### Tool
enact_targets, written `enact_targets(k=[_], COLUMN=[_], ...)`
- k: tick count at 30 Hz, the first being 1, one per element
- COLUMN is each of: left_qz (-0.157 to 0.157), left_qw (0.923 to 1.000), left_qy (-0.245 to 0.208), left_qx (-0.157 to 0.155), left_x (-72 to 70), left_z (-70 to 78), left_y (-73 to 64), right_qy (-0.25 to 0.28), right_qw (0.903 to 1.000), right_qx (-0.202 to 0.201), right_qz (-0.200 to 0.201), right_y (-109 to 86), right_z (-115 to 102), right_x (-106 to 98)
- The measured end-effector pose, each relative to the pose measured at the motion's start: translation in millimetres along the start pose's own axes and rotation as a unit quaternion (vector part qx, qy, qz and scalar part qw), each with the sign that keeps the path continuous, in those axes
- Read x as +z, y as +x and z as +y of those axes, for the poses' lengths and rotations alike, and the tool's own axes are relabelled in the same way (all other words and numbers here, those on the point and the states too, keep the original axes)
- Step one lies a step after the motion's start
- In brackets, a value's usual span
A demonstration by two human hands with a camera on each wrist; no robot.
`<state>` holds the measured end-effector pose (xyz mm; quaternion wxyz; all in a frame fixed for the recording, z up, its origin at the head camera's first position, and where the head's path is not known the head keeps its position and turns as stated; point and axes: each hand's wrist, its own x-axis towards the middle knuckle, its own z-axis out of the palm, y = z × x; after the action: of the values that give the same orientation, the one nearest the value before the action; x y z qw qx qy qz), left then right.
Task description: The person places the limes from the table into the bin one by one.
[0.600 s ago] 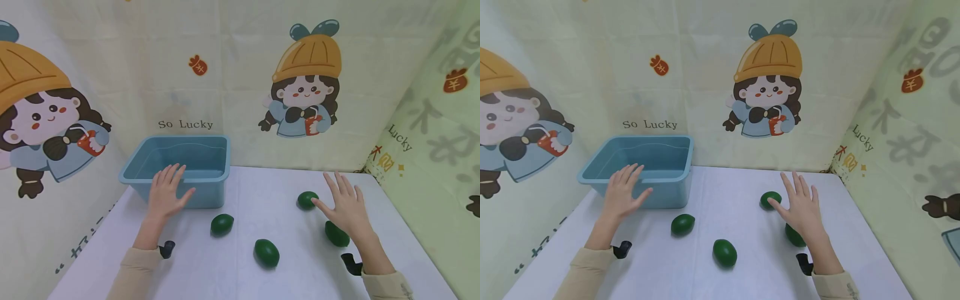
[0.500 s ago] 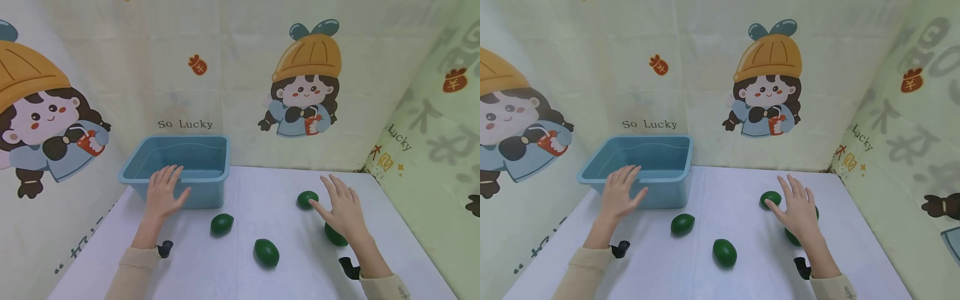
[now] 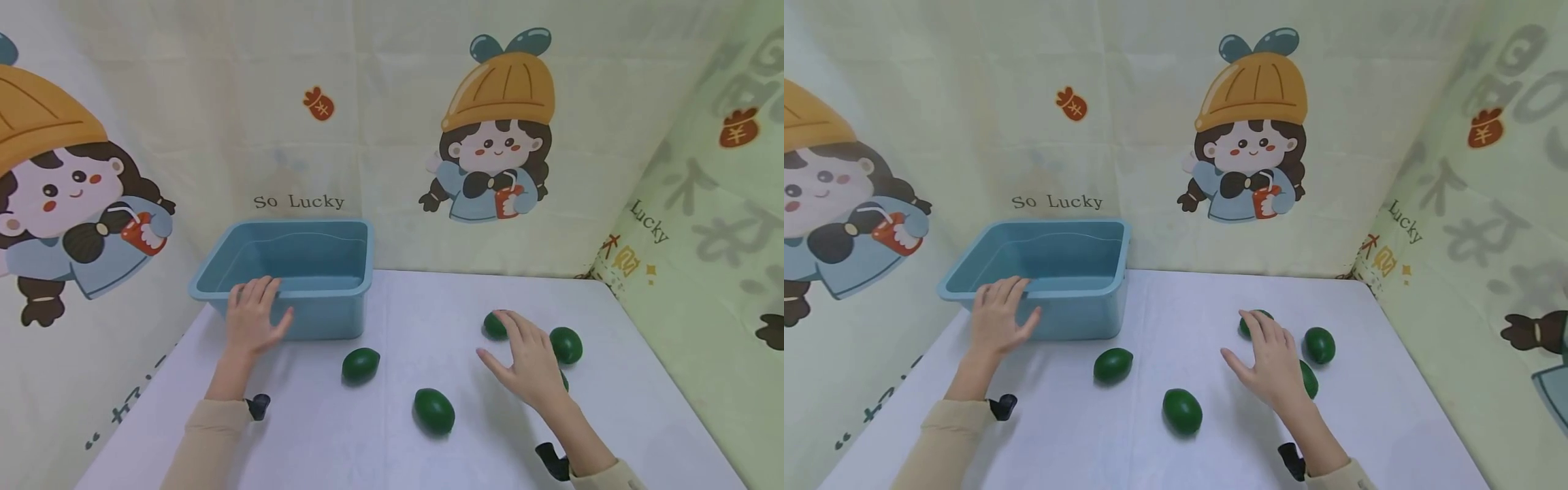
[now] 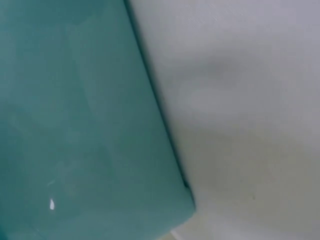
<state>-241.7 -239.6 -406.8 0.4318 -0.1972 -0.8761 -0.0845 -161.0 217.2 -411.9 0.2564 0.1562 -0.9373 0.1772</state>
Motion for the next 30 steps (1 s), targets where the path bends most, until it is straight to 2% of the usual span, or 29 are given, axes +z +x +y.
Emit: enact_targets(k=[5,14,20,26,30], left_qz=[0.010,0.014,0.014,-0.003,0.002], left_qw=[0.9999,0.9998,0.9997,0.9997,0.9997], left_qy=[0.002,0.015,0.016,0.014,0.018], left_qx=[0.003,0.001,-0.007,-0.019,-0.019], left_x=[3.0,4.3,6.5,6.2,6.2], left_z=[-8.6,-19.7,-24.4,-29.3,-33.1], left_y=[-3.6,-6.9,-10.5,-13.8,-15.7], right_qy=[0.000,0.007,0.005,-0.004,-0.008], right_qw=[0.9994,0.9974,0.9966,0.9956,0.9947], right_qx=[-0.010,-0.024,-0.044,-0.065,-0.071], right_qz=[-0.035,-0.068,-0.069,-0.067,-0.074], right_y=[-10.6,-24.2,-33.5,-39.9,-43.0], right_z=[-12,-25,-27,-31,-34], right_x=[8,23,32,38,40])
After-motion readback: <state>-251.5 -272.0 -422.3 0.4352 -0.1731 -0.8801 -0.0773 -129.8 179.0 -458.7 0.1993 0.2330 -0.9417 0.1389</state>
